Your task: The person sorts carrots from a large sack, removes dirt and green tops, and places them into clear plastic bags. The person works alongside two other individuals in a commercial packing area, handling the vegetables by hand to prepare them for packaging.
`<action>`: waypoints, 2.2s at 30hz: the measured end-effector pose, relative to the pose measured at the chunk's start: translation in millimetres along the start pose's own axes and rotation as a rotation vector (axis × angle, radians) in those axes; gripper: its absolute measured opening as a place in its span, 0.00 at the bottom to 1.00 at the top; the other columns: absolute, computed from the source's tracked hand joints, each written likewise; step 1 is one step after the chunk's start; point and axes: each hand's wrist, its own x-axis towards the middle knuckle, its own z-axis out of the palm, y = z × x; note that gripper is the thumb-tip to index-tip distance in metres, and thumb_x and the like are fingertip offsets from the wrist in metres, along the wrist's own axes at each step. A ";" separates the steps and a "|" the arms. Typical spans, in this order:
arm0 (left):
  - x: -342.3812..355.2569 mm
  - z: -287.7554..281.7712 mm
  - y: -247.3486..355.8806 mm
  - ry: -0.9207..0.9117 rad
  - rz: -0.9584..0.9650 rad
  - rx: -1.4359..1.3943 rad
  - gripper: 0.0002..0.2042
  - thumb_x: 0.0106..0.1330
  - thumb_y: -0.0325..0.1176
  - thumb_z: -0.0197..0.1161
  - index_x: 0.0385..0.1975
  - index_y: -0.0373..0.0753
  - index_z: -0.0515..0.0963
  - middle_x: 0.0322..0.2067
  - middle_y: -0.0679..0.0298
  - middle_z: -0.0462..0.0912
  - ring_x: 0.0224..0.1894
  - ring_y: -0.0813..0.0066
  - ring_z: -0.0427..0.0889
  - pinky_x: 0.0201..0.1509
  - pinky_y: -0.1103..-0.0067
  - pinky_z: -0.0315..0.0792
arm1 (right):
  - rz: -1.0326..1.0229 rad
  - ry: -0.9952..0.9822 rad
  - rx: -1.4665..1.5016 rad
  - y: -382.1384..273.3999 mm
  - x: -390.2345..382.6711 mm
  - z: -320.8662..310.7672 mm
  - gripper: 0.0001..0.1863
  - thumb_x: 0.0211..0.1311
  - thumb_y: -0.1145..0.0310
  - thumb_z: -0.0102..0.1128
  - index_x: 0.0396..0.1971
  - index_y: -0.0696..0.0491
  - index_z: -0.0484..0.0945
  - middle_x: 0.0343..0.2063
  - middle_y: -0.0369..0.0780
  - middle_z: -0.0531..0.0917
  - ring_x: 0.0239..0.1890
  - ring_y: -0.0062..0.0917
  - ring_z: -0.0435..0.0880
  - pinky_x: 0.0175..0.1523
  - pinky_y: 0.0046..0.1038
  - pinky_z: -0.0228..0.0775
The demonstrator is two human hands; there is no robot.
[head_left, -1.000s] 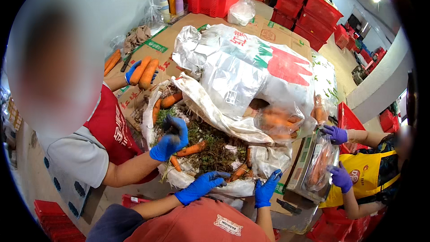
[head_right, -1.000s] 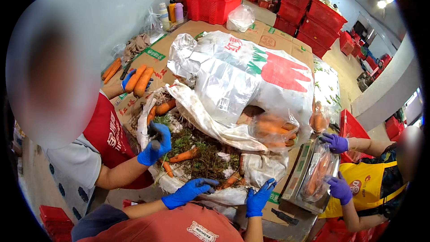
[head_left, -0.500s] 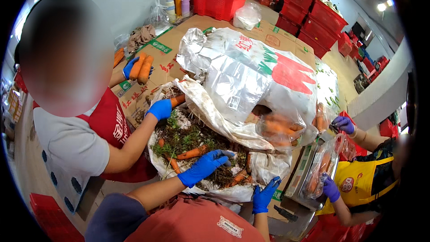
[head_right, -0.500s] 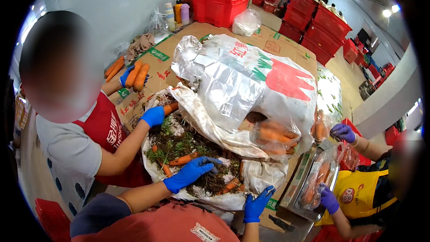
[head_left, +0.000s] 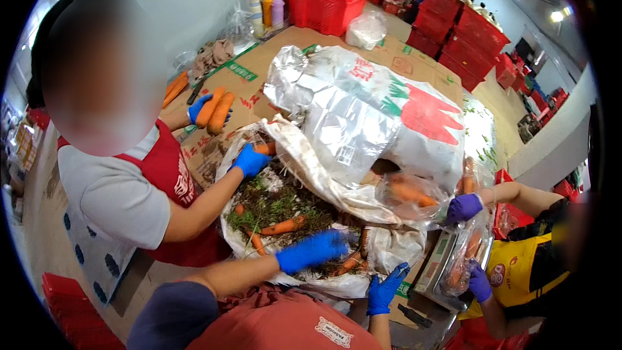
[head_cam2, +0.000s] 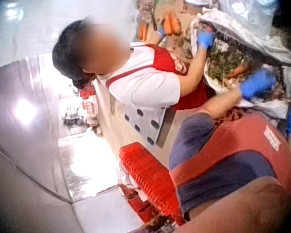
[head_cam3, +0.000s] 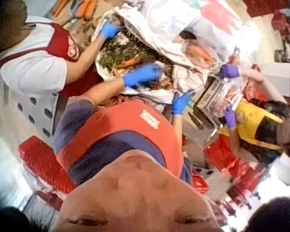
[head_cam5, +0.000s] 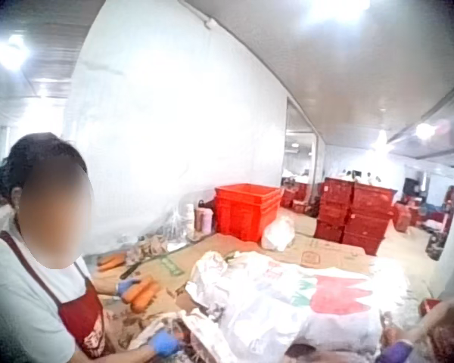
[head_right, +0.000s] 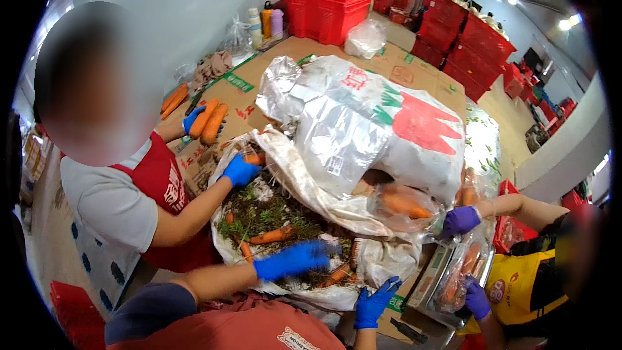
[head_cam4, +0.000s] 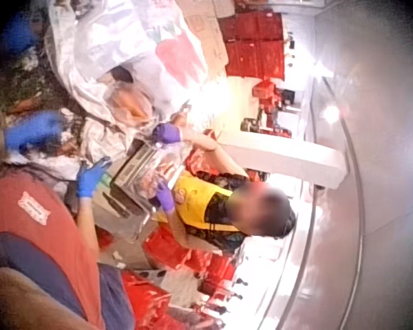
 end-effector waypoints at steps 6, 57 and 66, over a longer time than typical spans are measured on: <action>142.9 -147.4 116.9 0.439 0.178 0.922 0.36 0.58 0.40 0.52 0.65 0.44 0.43 0.32 0.46 0.78 0.33 0.53 0.78 0.38 0.67 0.70 | 0.036 -0.030 0.003 -3.7 1.0 -5.6 0.52 0.44 0.71 0.63 0.65 0.58 0.37 0.63 0.60 0.40 0.66 0.52 0.42 0.66 0.37 0.44; 226.3 -175.3 265.6 0.692 -0.188 1.206 0.32 0.60 0.43 0.41 0.65 0.42 0.47 0.48 0.44 0.73 0.48 0.50 0.75 0.53 0.64 0.66 | 0.042 -0.006 0.032 -8.3 2.6 -7.7 0.53 0.43 0.73 0.62 0.65 0.57 0.36 0.63 0.61 0.40 0.65 0.55 0.44 0.65 0.38 0.45; 213.5 -134.1 176.3 0.512 0.108 1.031 0.34 0.56 0.35 0.48 0.65 0.42 0.46 0.35 0.43 0.78 0.37 0.51 0.79 0.43 0.63 0.70 | 0.039 0.017 0.061 -10.7 3.4 -6.7 0.53 0.41 0.76 0.63 0.65 0.56 0.36 0.63 0.60 0.40 0.65 0.53 0.43 0.66 0.36 0.45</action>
